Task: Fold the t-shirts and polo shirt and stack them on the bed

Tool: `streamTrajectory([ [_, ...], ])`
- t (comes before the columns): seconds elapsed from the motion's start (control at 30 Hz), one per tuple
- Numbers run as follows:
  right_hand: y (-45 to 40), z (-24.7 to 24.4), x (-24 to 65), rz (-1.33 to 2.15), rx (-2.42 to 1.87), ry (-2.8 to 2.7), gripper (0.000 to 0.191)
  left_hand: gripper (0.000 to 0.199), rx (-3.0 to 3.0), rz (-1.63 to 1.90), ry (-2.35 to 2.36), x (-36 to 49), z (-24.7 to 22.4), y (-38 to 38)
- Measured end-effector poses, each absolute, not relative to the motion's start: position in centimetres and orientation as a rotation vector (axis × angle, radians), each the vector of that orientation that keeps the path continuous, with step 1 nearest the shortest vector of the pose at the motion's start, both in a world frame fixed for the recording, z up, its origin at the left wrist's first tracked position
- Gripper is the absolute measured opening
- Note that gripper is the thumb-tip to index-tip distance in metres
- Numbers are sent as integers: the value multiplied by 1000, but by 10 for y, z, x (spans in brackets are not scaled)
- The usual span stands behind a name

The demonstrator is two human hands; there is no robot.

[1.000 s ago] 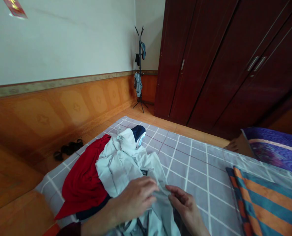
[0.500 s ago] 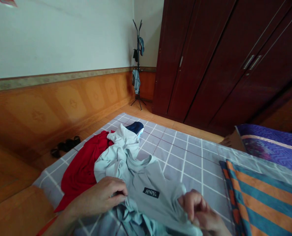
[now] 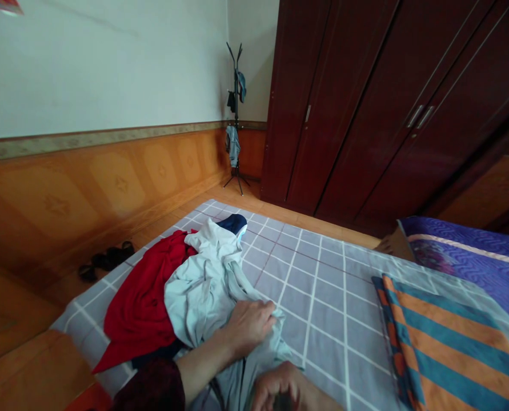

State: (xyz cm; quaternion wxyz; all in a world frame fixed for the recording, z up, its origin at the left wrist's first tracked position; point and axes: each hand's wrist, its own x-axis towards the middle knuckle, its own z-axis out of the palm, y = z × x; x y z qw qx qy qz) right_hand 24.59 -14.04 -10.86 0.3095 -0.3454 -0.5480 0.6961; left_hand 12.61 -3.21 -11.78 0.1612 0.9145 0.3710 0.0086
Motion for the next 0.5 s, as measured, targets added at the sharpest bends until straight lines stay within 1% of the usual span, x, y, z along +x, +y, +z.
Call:
streamTrajectory([
  [0.1, -118, -95, 264, 1339, -1264, -1480, 24, 19, 2581, 111, 872, 118, -117, -43],
  [0.2, -81, -97, 285, 835, -1516, -1602, 22, 8, 2490, 198, 684, 106, -110, -61],
  [0.23, -68, -103, 290, 665, -1582, -1683, 25, 5, 2446, 213, 634, 100, -106, -67],
  [0.3, -45, -116, 294, 398, -1653, -1905, 45, 4, 2311, 245, 576, 86, -99, -78],
  [0.37, -29, -130, 293, 272, -1664, -2125, 65, 8, 2107, 308, 605, 68, -93, -83],
  [0.4, -23, -135, 291, 260, -1656, -2208, 70, 10, 1977, 357, 642, 57, -91, -84],
  [0.5, -13, -143, 283, 303, -1604, -2316, 70, 18, 1483, 614, 679, 27, -84, -78],
])
